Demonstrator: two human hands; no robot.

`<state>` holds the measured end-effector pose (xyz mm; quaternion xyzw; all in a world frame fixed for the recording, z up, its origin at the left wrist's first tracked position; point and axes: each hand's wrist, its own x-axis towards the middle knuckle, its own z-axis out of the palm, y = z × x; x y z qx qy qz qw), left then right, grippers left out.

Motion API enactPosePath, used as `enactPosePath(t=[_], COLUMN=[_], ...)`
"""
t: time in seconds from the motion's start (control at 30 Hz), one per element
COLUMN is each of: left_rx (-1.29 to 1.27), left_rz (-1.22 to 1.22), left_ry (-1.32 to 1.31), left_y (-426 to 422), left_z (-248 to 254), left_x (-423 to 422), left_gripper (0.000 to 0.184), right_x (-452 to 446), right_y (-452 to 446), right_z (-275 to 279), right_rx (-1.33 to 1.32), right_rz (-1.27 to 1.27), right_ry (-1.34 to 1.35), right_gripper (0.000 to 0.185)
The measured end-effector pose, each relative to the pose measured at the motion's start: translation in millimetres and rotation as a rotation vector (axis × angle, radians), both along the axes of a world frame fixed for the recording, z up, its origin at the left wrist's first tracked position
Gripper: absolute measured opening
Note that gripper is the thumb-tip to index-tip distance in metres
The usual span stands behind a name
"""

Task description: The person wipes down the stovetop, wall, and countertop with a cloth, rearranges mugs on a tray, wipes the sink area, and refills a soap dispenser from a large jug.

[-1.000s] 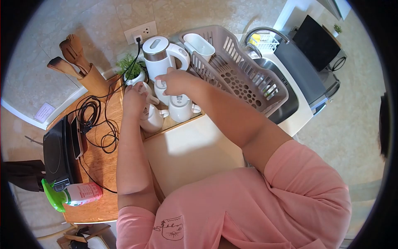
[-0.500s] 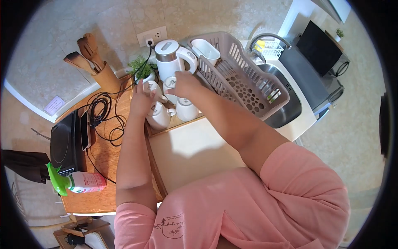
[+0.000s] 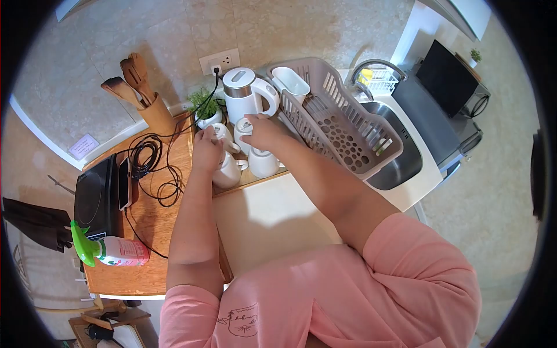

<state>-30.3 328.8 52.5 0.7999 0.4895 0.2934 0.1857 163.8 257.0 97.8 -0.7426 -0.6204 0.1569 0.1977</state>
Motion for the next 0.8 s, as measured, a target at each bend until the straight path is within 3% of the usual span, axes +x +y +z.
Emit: enactPosePath(t=[0.37,0.7,0.8], left_rx=[-0.055,-0.071,-0.087], left_rz=[0.028,0.086,0.069], left_ry=[-0.004,0.011,0.055], left_y=[-2,-5,-5], left_z=[2,4,6], left_x=[2,2,1], left_gripper=[0.064,0.072,0.075], right_x=[-5,10,12], right_y=[25,22,17], right_z=[13,3,8], right_rx=[-0.213,-0.078,-0.13], right_rz=[-0.088,-0.063,-0.155], right_ry=[0.028,0.014,0.089], right_gripper=[0.082,0.087,0.089])
